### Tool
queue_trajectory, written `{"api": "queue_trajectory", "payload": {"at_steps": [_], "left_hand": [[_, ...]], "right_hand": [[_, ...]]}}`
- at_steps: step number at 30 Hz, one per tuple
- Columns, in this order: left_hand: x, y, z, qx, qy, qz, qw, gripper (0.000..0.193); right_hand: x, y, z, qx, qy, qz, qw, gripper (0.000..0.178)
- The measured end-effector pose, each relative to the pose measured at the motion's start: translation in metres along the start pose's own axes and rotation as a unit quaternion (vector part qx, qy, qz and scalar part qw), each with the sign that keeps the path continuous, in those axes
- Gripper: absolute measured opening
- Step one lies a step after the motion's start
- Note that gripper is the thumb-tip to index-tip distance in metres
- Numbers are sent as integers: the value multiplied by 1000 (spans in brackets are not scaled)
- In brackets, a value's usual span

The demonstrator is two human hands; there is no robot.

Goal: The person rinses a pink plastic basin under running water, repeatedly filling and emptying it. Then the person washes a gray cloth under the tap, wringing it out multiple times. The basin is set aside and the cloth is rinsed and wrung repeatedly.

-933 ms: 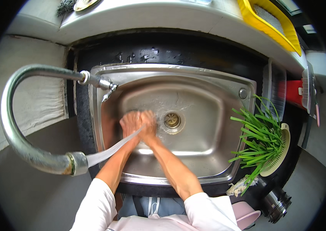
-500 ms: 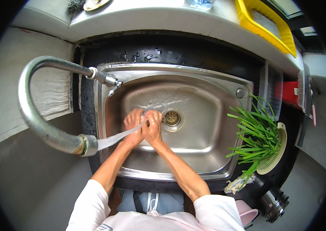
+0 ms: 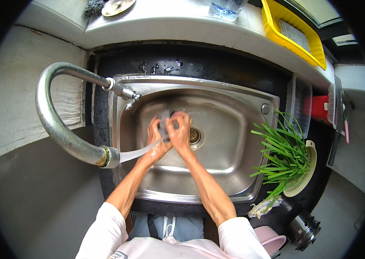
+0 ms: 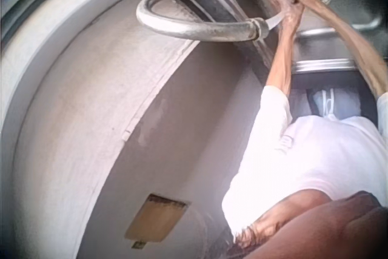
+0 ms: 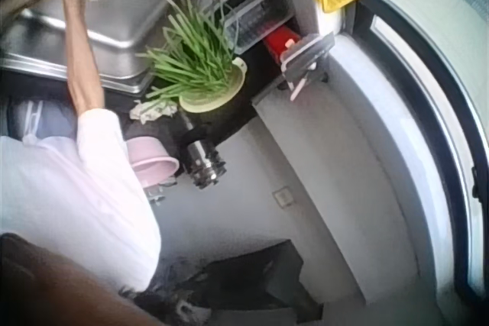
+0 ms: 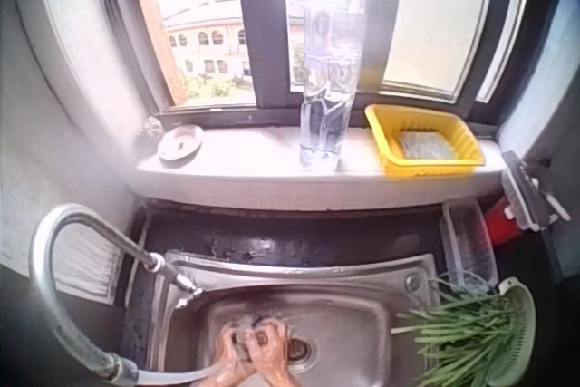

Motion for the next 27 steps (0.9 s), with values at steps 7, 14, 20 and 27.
{"api": "queue_trajectory", "payload": {"at_steps": [7, 14, 20, 27], "left_hand": [[-47, 1, 41, -88, 248, 93, 960, 46], [-9, 45, 25, 83, -30, 123, 988, 72], [-6, -17, 22, -63, 154, 99, 981, 86], [-26, 30, 41, 41, 211, 144, 966, 71]], "right_hand": [[-39, -33, -47, 4, -59, 123, 991, 28], [-24, 29, -32, -21, -131, 50, 990, 25], [-31, -48, 23, 74, 48, 95, 992, 19], [-63, 1, -61, -129, 9, 73, 989, 25]]}}
Point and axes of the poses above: each hand's wrist, its own y-axis towards the middle knuckle, its own x-axis out of the back of the hand, z = x × y, the point moved 9 cm from there along y, towards the middle knuckle, and after that the axes turned 14 degrees about y, right-handed, at the moved point
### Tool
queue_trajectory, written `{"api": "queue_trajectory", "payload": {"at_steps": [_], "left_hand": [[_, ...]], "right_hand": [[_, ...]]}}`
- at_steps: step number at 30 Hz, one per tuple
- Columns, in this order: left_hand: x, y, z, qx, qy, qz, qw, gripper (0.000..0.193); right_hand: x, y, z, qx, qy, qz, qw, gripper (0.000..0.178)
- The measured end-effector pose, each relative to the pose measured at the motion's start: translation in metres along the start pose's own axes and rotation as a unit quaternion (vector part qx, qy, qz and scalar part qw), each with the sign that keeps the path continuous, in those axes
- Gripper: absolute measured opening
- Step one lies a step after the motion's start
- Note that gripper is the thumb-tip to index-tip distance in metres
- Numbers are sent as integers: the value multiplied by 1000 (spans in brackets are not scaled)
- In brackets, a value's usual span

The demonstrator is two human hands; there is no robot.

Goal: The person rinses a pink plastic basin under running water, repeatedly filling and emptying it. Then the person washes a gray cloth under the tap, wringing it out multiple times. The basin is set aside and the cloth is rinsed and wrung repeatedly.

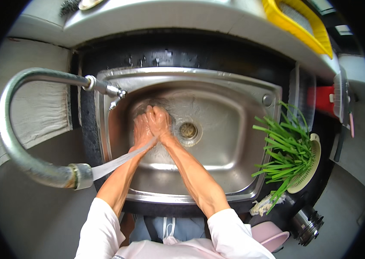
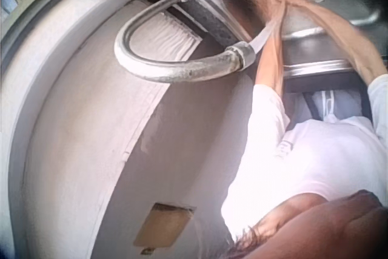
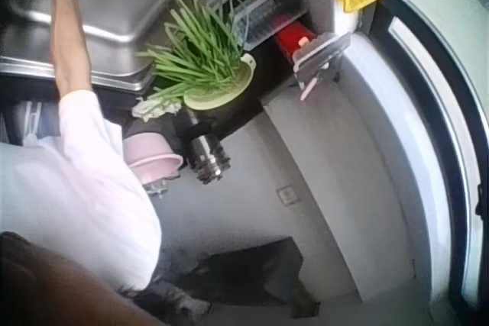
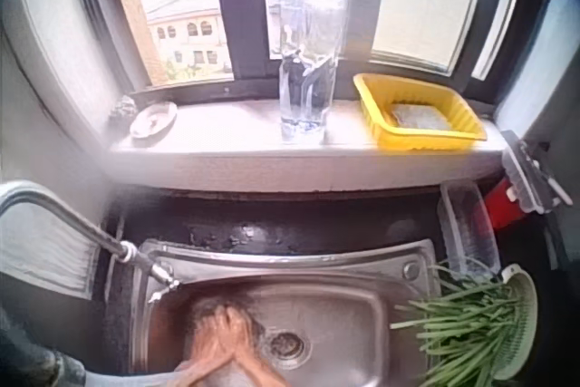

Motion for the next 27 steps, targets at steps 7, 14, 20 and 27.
{"api": "queue_trajectory", "payload": {"at_steps": [7, 14, 20, 27], "left_hand": [[55, -7, -15, -93, -200, -66, 973, 107], [-8, -47, -36, -123, 25, -64, 990, 71], [34, 12, -29, -84, -58, -82, 991, 58], [50, -30, -19, -101, -115, -147, 977, 60]], "right_hand": [[46, -8, 32, 39, -79, -11, 996, 30], [30, -49, 12, 129, -123, -14, 984, 21], [33, 25, -5, 5, -71, 30, 997, 26], [47, -36, 50, 130, -25, -38, 990, 29]]}}
Point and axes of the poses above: each hand's wrist, its own y-axis towards the middle knuckle, its own x-axis out of the back of the hand, z = x × y, the point moved 9 cm from there along y, towards the middle knuckle, and after that the axes turned 14 degrees about y, right-handed, at the moved point
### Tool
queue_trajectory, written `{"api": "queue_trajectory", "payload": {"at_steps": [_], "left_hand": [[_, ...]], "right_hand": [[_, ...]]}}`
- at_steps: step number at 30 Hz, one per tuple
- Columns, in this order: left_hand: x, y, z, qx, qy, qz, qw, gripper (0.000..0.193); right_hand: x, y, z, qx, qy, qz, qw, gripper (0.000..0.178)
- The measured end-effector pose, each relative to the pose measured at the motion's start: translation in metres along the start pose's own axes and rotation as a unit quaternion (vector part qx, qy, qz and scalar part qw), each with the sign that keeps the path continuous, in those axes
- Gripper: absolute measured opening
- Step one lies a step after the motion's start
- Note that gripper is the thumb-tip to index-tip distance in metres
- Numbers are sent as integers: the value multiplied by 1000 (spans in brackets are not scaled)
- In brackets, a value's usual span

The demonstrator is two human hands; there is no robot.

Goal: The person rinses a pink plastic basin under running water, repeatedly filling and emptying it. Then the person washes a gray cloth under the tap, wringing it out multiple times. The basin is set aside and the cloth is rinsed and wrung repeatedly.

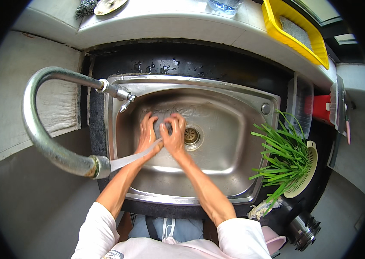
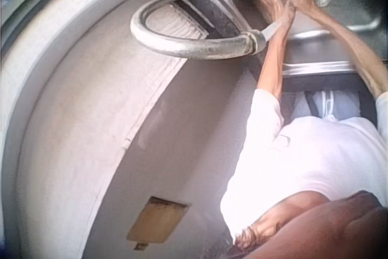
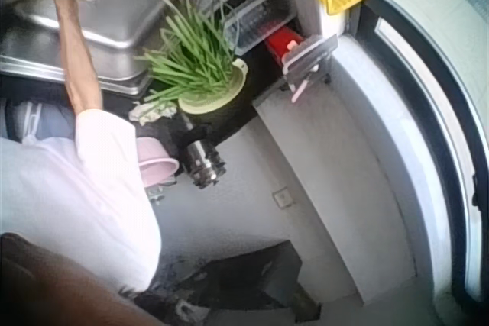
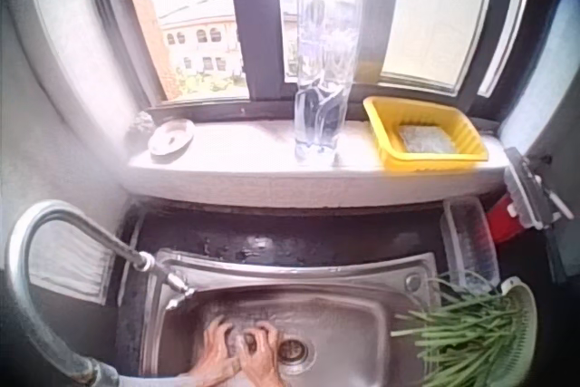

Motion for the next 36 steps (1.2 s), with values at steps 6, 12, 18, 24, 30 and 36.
{"api": "queue_trajectory", "payload": {"at_steps": [6, 12, 18, 24, 30, 36], "left_hand": [[-41, -6, 2, -36, 194, -11, 980, 38], [-21, 22, 17, 130, -79, 160, 975, 79], [-15, -9, -7, -10, 51, 81, 995, 86], [-62, -15, 6, 56, 173, 173, 968, 54], [-21, 32, -7, 87, -33, 55, 994, 55], [-20, -8, -22, -40, 23, 25, 999, 59]], "right_hand": [[-30, -7, -43, -19, -71, 2, 997, 20], [-5, 44, -31, -31, -135, -15, 990, 24], [-8, -11, -8, -40, -47, 33, 998, 22], [-35, -12, -54, -43, -49, 81, 995, 18], [10, 54, -23, 14, -180, -44, 983, 32], [4, -10, 12, 35, -16, -12, 999, 16]]}}
Point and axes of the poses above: each hand's wrist, its own y-axis towards the middle knuckle, its own x-axis out of the back of the hand, z = x × y, the point moved 9 cm from there along y, towards the middle knuckle, and after that the axes turned 14 degrees about y, right-handed, at the moved point
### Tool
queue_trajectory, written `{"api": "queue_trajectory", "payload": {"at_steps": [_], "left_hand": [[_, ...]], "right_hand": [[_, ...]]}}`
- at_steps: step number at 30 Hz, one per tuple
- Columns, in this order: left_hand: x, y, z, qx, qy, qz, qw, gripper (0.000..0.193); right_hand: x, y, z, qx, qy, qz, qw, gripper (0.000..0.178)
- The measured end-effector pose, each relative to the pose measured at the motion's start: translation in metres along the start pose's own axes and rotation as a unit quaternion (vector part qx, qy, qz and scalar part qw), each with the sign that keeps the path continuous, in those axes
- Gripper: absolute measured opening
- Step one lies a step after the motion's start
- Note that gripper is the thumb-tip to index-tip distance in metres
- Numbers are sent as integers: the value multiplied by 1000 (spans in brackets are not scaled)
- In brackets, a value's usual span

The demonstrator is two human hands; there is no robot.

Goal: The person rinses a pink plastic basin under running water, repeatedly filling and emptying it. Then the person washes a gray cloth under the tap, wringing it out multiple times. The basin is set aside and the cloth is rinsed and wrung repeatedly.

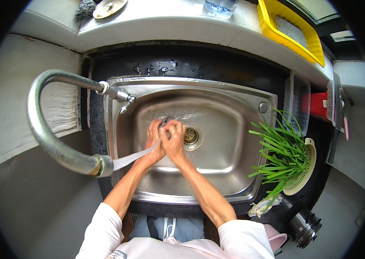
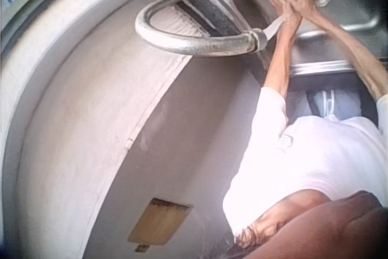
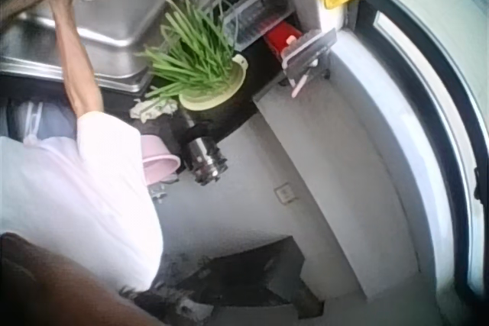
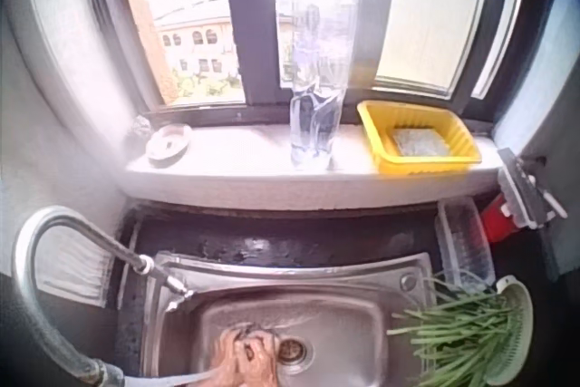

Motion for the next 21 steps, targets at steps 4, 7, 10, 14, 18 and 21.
{"api": "queue_trajectory", "payload": {"at_steps": [4, 7, 10, 14, 18, 21], "left_hand": [[-41, -14, 22, 58, 114, 128, 984, 52], [-41, 9, 32, 97, 100, 156, 978, 47], [-10, 44, 23, 77, 36, 99, 991, 49], [19, 39, 9, 50, -49, 58, 996, 62], [10, -1, -1, -26, -5, 28, 999, 71], [-30, -19, 13, 50, 140, 134, 980, 61]], "right_hand": [[-28, -7, -33, -4, -69, 49, 996, 16], [-40, 19, -71, -82, -35, 126, 988, 19], [-19, 51, -62, -48, -6, 48, 998, 23], [3, 40, -45, -115, -89, 50, 988, 25], [-1, -7, -7, 13, 3, 29, 999, 19], [-26, -20, -29, -25, -65, 62, 996, 18]]}}
Point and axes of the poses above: each hand's wrist, its own y-axis towards the middle knuckle, its own x-axis out of the back of the hand, z = x × y, the point moved 9 cm from there along y, towards the middle knuckle, and after that the axes turned 14 degrees about y, right-handed, at the moved point
